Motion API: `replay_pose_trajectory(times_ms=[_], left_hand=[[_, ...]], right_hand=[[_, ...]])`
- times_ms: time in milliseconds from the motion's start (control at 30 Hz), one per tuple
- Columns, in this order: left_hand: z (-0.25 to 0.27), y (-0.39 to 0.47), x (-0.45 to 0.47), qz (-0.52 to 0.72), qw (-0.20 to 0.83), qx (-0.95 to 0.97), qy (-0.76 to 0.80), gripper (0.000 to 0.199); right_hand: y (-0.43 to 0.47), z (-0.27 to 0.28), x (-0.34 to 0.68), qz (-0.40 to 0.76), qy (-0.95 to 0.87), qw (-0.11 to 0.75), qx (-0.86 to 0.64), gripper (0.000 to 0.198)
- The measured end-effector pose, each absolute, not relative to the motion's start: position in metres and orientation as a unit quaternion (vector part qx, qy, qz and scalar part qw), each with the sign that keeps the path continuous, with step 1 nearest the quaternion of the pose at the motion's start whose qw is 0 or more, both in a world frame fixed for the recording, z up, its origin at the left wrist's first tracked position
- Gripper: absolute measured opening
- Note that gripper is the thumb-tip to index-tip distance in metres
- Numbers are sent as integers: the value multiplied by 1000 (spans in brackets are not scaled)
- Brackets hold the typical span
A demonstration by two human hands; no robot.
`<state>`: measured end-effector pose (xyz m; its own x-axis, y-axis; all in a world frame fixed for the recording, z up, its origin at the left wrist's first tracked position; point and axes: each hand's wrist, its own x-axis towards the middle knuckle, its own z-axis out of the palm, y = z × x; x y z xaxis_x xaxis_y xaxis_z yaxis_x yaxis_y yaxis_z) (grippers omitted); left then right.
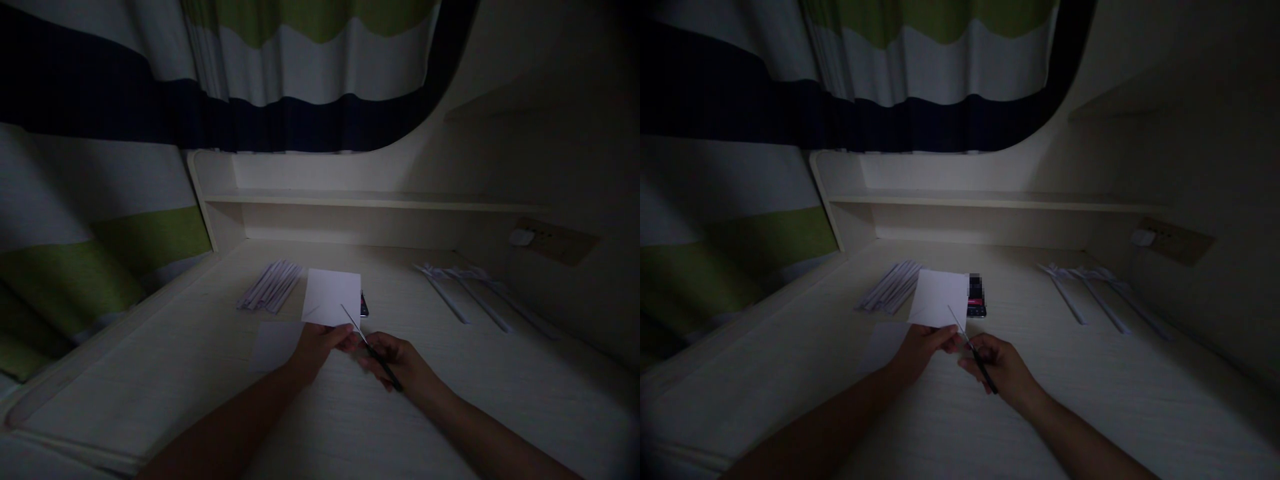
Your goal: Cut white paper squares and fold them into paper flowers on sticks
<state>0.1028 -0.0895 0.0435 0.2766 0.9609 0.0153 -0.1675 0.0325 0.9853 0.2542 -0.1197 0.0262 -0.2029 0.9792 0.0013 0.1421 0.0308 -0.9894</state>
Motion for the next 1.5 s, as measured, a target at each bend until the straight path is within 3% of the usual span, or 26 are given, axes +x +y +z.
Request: replay_pose_trajectory(times_ms=[700, 900, 1167, 1333, 1500], left_hand=[[45, -92, 104, 451, 614, 517, 391, 20], [43, -90, 104, 484, 640, 467, 371, 31], [46, -80, 101, 567, 650, 366, 351, 24], [45, -80, 95, 563, 658, 395, 308, 16], [40, -86, 92, 372, 733, 512, 248, 20]], right_hand=[[-124, 32, 254, 507, -579, 422, -480, 26], [-121, 26, 254, 509, -571, 421, -488, 32], [-112, 14, 261, 510, -593, 389, -487, 30], [-105, 29, 276, 504, -515, 469, -511, 35], [-108, 58, 291, 510, -445, 594, -434, 31]])
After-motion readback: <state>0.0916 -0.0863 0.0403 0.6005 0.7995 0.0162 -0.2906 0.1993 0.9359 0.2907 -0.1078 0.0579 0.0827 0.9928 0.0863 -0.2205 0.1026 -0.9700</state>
